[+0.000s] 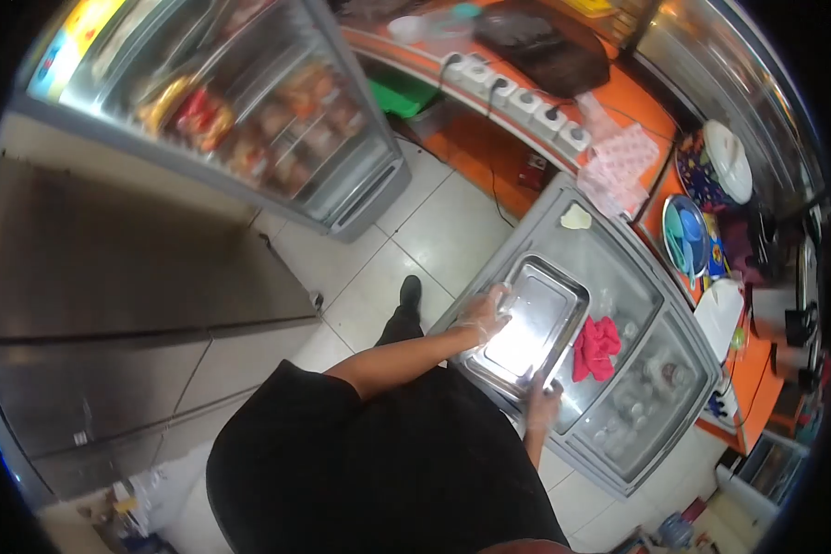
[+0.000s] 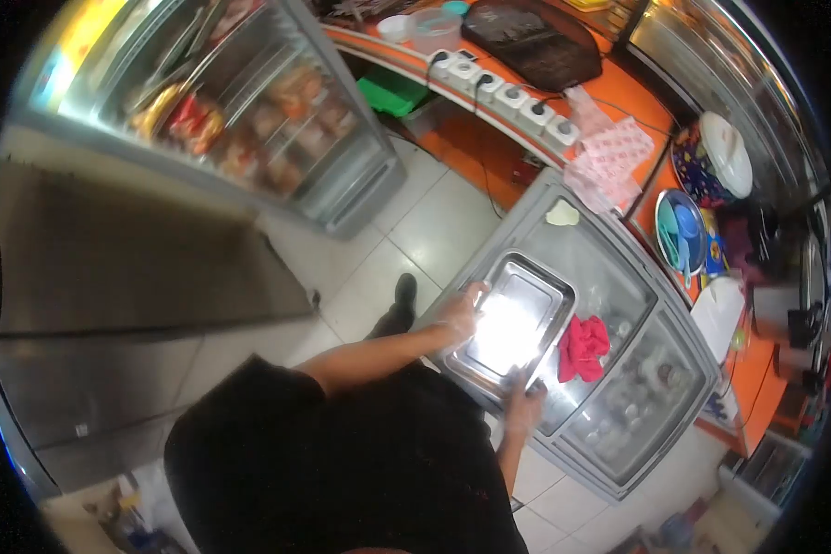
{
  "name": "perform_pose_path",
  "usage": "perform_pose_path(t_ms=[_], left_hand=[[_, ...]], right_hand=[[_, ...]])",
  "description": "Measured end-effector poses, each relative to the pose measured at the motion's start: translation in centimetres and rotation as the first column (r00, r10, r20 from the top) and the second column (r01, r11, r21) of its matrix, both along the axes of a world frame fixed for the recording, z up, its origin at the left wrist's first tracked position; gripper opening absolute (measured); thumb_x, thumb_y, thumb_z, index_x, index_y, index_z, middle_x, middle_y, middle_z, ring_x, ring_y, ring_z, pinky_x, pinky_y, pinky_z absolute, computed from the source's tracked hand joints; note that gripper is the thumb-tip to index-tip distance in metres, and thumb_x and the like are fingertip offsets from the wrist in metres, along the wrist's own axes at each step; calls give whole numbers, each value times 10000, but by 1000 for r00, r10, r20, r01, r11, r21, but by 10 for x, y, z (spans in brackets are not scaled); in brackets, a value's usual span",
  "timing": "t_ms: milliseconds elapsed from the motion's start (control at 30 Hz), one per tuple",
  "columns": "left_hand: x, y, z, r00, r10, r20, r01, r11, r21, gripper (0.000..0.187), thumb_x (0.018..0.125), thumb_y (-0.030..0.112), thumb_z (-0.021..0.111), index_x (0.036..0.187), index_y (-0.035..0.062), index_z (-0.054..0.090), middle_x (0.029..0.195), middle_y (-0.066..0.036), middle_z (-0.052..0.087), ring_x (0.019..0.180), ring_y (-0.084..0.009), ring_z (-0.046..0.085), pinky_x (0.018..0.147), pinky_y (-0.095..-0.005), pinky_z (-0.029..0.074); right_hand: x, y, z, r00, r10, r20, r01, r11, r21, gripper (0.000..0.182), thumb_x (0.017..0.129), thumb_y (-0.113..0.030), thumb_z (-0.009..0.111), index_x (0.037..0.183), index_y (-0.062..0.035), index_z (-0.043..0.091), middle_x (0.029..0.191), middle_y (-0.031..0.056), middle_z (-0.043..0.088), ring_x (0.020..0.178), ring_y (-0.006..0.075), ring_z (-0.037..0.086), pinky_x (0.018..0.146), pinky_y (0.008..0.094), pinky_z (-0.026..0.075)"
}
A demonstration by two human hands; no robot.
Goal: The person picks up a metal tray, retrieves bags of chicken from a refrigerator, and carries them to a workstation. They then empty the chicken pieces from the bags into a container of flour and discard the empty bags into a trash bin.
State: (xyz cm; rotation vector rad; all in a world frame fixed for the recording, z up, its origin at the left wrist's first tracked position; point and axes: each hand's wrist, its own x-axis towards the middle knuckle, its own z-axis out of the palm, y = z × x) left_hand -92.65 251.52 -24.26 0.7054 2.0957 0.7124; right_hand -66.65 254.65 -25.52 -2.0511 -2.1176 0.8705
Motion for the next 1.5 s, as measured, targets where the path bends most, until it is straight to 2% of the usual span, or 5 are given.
perform_pose_path(t_ms=[700,1167,1233,1333,1500], left_hand=[[-165,-560,-146,815,567,121,-563,824,-67,378,857,266,551,1096,-3,668,1138,-245,659,1106,-343,613,950,-395,468],[-225,-577,-56,113,897,427,-935,241,-258,410,871,176,598,1255,34,579,1218,-175,608,1066,-282,585,918,-404,463],[-248,-566,-36,205,899,387,-903,327,-281,397,837,161,585,1198,-3,610,1153,-184,637,1030,-290,611,881,-396,476],[-262,-570,-79,584,775,240,-761,626,-170,371,808,187,601,1102,-27,675,1107,-214,661,1034,-308,622,850,-430,475],[-306,-534,-64,90,921,379,-807,290,-514,359,812,245,644,1110,48,687,1305,-214,576,1214,-325,539,969,-513,427]], right_hand=[[-668,-304,161,29,839,-543,-768,366,525,828,796,-460,778,1408,-50,403,1374,231,513,1280,369,507,1070,437,407],[-618,-319,112,416,718,-559,-453,696,557,520,926,-167,634,1353,46,429,1257,255,559,1192,408,524,1057,471,384],[-545,-228,-7,489,870,60,-188,38,981,527,970,-111,529,1455,25,371,1407,210,479,1330,343,437,1156,427,292],[-491,-173,31,352,397,-848,-131,917,376,419,991,-345,519,1307,-71,553,1264,112,594,1170,250,549,1076,424,376],[-458,-27,73,-1,-217,-976,-89,972,-216,383,951,-421,564,1080,-73,657,1028,87,677,990,237,625,983,402,473]])
